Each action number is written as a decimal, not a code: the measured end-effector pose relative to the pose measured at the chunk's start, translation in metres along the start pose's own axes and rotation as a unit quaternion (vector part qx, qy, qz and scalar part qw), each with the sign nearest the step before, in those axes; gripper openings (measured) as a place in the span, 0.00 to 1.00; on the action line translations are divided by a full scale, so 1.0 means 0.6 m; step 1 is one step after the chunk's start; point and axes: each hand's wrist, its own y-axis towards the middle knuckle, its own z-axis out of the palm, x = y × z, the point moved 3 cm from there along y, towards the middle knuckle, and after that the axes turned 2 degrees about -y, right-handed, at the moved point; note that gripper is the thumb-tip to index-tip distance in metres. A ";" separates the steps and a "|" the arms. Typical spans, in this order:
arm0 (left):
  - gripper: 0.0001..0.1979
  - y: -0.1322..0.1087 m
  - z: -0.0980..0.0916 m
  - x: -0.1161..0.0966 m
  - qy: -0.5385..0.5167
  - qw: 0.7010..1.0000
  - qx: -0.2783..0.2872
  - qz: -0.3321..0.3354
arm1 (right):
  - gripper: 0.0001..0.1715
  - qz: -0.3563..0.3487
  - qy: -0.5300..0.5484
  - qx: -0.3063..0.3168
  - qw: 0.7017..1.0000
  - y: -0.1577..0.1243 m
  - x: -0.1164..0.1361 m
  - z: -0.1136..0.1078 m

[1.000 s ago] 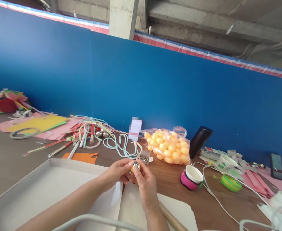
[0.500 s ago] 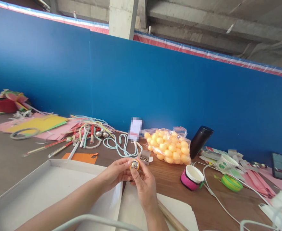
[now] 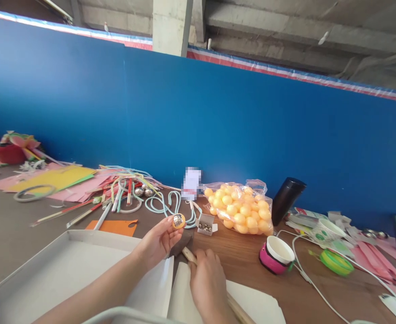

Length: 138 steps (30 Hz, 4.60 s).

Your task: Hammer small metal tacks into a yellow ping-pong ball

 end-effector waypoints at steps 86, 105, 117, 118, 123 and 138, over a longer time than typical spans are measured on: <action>0.12 -0.004 0.003 0.008 0.074 0.996 -0.028 0.048 | 0.14 -0.080 0.109 -0.333 0.933 -0.014 0.020 -0.068; 0.12 -0.004 0.007 0.007 0.097 0.994 -0.031 0.044 | 0.12 -0.076 0.131 -0.355 0.922 -0.014 0.018 -0.073; 0.13 -0.003 0.001 0.007 0.081 0.996 -0.015 0.043 | 0.13 -0.076 0.142 -0.393 0.905 -0.017 0.015 -0.081; 0.13 -0.004 0.002 0.007 0.084 0.996 -0.011 0.043 | 0.13 -0.078 0.143 -0.390 0.906 -0.017 0.015 -0.081; 0.13 -0.008 0.009 0.008 0.092 0.995 0.004 0.043 | 0.13 -0.084 0.131 -0.358 0.920 -0.014 0.015 -0.074; 0.13 -0.004 0.006 0.009 0.082 0.996 -0.009 0.045 | 0.12 -0.091 0.128 -0.367 0.917 -0.014 0.021 -0.072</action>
